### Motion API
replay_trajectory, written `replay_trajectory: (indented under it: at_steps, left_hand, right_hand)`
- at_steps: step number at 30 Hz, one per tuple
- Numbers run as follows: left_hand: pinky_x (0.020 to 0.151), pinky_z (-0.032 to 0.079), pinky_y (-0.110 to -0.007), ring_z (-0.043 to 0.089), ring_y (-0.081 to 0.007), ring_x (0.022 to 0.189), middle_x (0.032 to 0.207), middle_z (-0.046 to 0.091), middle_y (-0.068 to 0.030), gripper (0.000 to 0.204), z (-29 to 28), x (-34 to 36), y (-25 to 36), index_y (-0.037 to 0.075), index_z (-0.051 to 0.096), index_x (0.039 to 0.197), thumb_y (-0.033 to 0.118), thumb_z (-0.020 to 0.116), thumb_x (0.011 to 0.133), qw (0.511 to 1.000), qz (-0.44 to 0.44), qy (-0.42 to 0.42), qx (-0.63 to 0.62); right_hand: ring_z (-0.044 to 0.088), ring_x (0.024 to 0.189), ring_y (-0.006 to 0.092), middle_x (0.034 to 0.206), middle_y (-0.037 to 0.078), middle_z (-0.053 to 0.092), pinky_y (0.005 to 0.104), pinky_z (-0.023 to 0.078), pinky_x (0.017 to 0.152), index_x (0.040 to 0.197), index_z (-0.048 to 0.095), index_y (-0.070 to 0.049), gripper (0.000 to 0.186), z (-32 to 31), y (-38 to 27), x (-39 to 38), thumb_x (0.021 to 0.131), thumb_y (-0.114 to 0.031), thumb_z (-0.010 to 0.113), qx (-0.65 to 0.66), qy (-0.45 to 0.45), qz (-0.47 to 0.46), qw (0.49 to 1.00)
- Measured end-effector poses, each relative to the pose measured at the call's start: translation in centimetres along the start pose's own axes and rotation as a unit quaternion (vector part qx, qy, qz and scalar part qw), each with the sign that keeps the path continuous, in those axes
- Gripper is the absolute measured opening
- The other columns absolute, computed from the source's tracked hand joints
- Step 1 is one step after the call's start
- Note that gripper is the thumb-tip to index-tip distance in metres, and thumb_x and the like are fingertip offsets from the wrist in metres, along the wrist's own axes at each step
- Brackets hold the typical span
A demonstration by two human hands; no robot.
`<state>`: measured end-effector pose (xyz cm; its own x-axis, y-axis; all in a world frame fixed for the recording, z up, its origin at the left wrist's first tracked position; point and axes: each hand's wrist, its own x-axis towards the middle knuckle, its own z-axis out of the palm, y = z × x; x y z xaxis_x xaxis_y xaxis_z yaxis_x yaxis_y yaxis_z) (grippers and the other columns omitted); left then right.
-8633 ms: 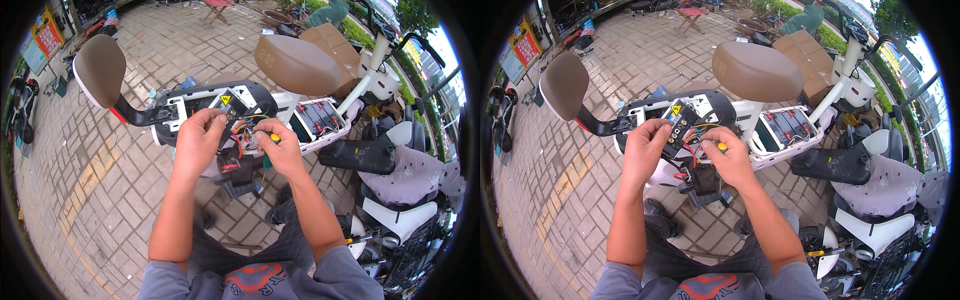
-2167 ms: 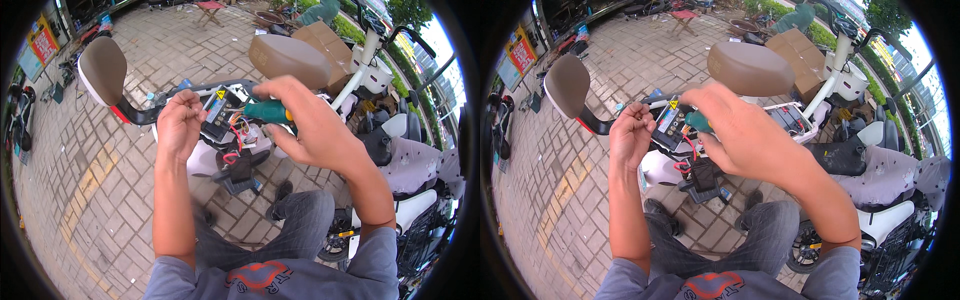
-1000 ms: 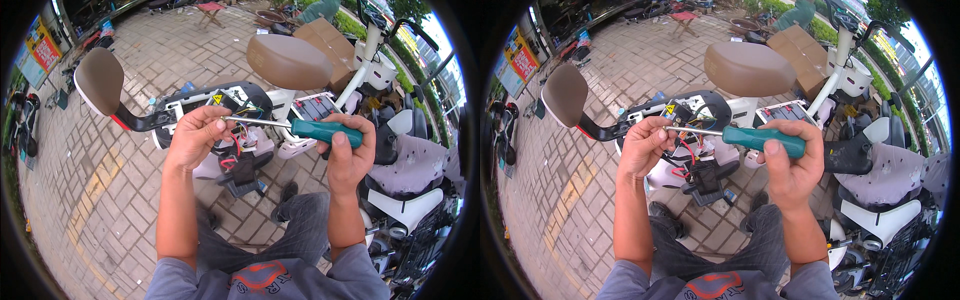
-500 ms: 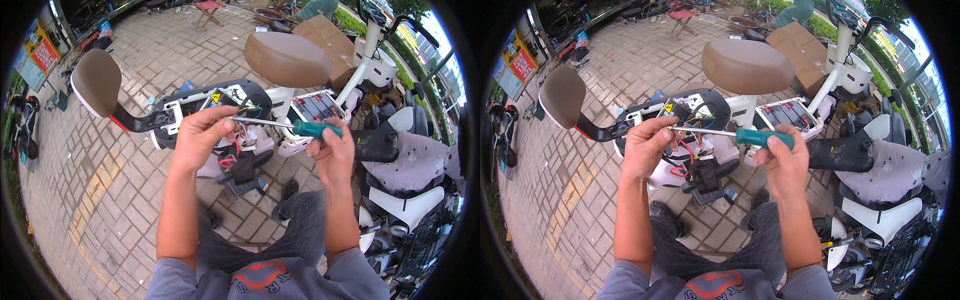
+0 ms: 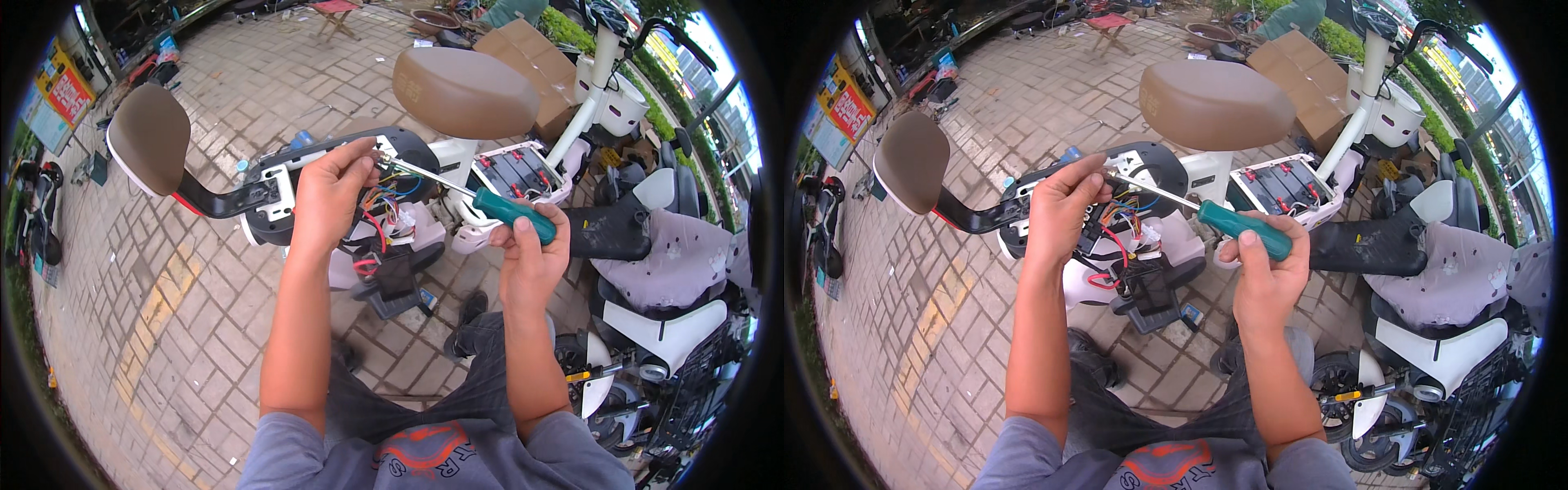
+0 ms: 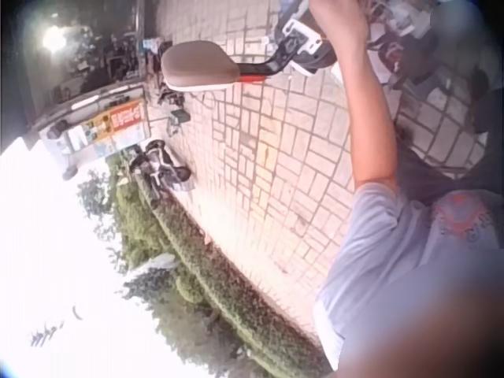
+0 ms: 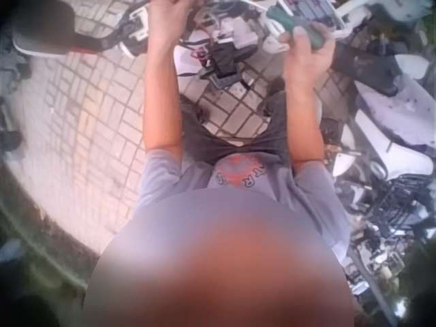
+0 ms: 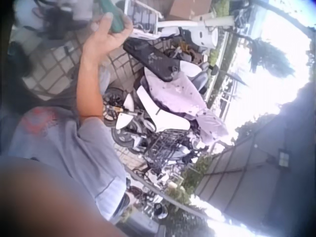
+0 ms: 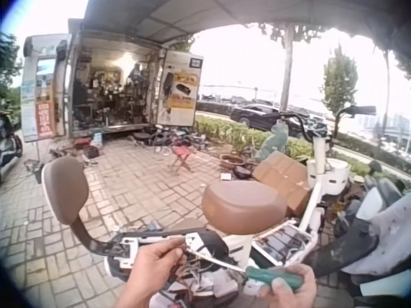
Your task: The person installs a new battery into an electric scooter, connects the wiring, and secures the battery compartment using a screwdriver. The scooter is positioned on a paved outdoor area with other scooters nearby.
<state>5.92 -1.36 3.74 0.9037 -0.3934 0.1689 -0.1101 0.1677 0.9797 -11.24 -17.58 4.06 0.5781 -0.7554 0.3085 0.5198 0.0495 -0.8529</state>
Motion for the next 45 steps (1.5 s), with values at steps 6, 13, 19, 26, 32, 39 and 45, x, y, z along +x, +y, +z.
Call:
replay_trajectory:
  at_steps: [6, 13, 19, 26, 32, 39, 45]
  left_hand:
    - [0.076, 0.054, -0.026, 0.064, -0.0117, 0.079, 0.091, 0.07, -0.0083, 0.025, 0.3, -0.3, 0.0, -0.005, 0.066, 0.117, 0.003, 0.06, 0.094, 1.0, -0.006, -0.002, -0.001]
    - [0.076, 0.055, -0.025, 0.066, -0.0126, 0.079, 0.09, 0.069, -0.0089, 0.026, 0.2, -0.9, 0.2, -0.007, 0.065, 0.118, 0.001, 0.058, 0.094, 0.999, -0.035, -0.001, 0.008]
    - [0.085, 0.057, -0.03, 0.068, -0.019, 0.091, 0.107, 0.066, -0.0161, 0.035, -1.0, -3.3, 0.6, -0.01, 0.057, 0.127, -0.004, 0.054, 0.092, 0.998, -0.057, 0.005, -0.037]
    - [0.09, 0.056, -0.033, 0.068, -0.0229, 0.097, 0.117, 0.065, -0.0211, 0.041, 0.2, -4.6, 0.6, -0.01, 0.054, 0.13, -0.007, 0.055, 0.089, 0.985, -0.088, -0.009, -0.151]
    - [0.084, 0.055, -0.032, 0.066, -0.0193, 0.092, 0.107, 0.067, -0.0175, 0.025, -0.3, -4.1, 0.0, -0.007, 0.056, 0.113, 0.0, 0.057, 0.089, 0.989, -0.06, 0.013, -0.133]
    - [0.09, 0.053, -0.031, 0.062, -0.019, 0.101, 0.124, 0.057, -0.0204, 0.049, -0.6, -1.8, -0.4, -0.011, 0.046, 0.136, -0.001, 0.054, 0.088, 1.0, 0.007, -0.017, -0.009]
    - [0.086, 0.056, -0.03, 0.067, -0.0203, 0.09, 0.107, 0.066, -0.0198, 0.038, -1.1, -2.6, 0.1, -0.014, 0.055, 0.125, -0.003, 0.05, 0.089, 0.996, -0.073, -0.001, -0.054]
  right_hand:
    - [0.062, 0.071, 0.0179, 0.109, 0.02, 0.062, 0.0322, 0.053, 0.066, 0.116, 0.043, -0.002, 0.032, 0.1, 0.3, -0.4, 0.09, 0.0, 0.062, -0.033, -0.017, -0.029, 0.999]
    - [0.065, 0.085, 0.0247, 0.109, 0.021, 0.062, 0.037, 0.055, 0.076, 0.113, 0.045, -0.003, 0.04, 0.1, 0.1, -1.3, 0.082, 0.003, 0.07, -0.188, -0.113, -0.199, 0.955]
    - [0.066, 0.098, 0.0352, 0.114, 0.019, 0.064, 0.0383, 0.056, 0.081, 0.102, 0.058, -0.008, 0.042, 0.9, -3.1, -1.7, 0.067, 0.001, 0.08, -0.363, -0.317, -0.36, 0.798]
    - [0.066, 0.098, 0.0338, 0.117, 0.019, 0.063, 0.0377, 0.055, 0.082, 0.1, 0.06, -0.007, 0.036, 1.8, -2.6, -2.6, 0.07, 0.001, 0.078, -0.41, -0.31, -0.36, 0.779]
    - [0.066, 0.098, 0.0339, 0.115, 0.02, 0.064, 0.037, 0.054, 0.082, 0.102, 0.057, -0.007, 0.036, 1.7, -2.0, -1.8, 0.074, 0.002, 0.077, -0.343, -0.281, -0.31, 0.841]
    - [0.066, 0.099, 0.0338, 0.114, 0.022, 0.064, 0.0368, 0.054, 0.083, 0.103, 0.054, -0.006, 0.038, 1.9, -1.9, -1.1, 0.074, 0.004, 0.077, -0.344, -0.282, -0.33, 0.833]
    - [0.067, 0.099, 0.0329, 0.113, 0.023, 0.064, 0.0371, 0.054, 0.083, 0.102, 0.052, -0.005, 0.04, 1.3, -2.5, -0.9, 0.072, 0.007, 0.076, -0.315, -0.302, -0.309, 0.845]
